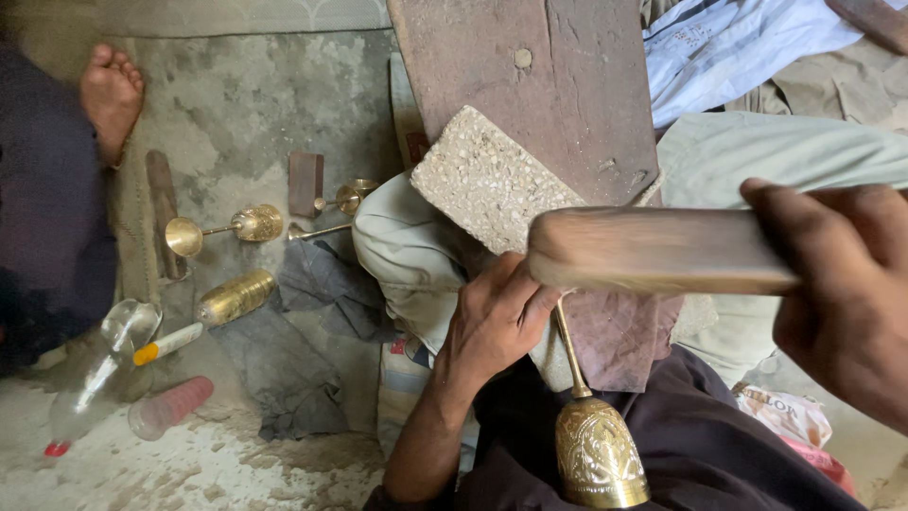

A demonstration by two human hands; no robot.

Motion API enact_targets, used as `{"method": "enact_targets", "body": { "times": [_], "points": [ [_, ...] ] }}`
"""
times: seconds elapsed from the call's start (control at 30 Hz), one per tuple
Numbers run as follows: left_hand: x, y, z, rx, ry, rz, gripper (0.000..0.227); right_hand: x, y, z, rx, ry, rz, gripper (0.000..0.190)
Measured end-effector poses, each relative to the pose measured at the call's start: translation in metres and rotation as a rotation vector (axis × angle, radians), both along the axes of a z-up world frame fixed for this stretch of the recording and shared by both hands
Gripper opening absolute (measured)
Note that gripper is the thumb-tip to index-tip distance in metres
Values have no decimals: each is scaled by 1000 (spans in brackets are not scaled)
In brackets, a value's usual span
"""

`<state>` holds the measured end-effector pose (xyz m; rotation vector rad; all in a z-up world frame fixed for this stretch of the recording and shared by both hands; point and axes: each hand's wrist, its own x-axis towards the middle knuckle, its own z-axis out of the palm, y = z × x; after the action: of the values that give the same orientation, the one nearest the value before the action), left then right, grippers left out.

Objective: The person holds a brass bell-shaped object on a wooden block and repeatedly strikes it with a wooden mallet. The person rotates the object to work on different sides of the rim and body.

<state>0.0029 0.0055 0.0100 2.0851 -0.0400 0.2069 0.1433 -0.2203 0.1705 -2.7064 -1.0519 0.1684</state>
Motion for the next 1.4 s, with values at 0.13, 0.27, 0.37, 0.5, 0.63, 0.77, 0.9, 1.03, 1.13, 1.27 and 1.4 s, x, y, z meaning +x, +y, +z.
{"method": "enact_targets", "body": {
  "times": [0.13,0.27,0.37,0.5,0.63,0.77,0.9,1.03,1.13,1.27,1.4],
  "points": [
    [6,2,3,-22,13,-31,22,-5,2,-3,43,38,-84,71],
    [7,6,12,-67,-44,-13,20,-14,1,-8,-6,-20,-14,69],
    [6,5,17,-137,-23,-10,24,-17,-12,-17,68,-21,-26,60],
    [2,2,15,-113,-82,93,18,-15,-41,-42,14,62,-118,59],
    [-11,-7,9,-364,-64,337,20,-4,-69,-58,-25,30,-167,55],
    [-18,-26,-7,-382,-46,399,20,6,-61,-47,-72,-74,-66,50],
    [-22,-40,-31,-87,-272,430,25,11,-18,-12,-85,-154,68,46],
    [-29,-47,-48,-67,-298,444,27,5,28,22,-104,-129,135,57],
    [-32,-49,-52,-85,-246,432,26,8,50,33,-132,-164,236,65],
    [-33,-50,-51,-128,-202,413,25,15,62,35,-314,-330,393,60],
    [-31,-49,-49,-65,-157,404,27,22,64,29,-320,-258,333,58]
  ]
}}
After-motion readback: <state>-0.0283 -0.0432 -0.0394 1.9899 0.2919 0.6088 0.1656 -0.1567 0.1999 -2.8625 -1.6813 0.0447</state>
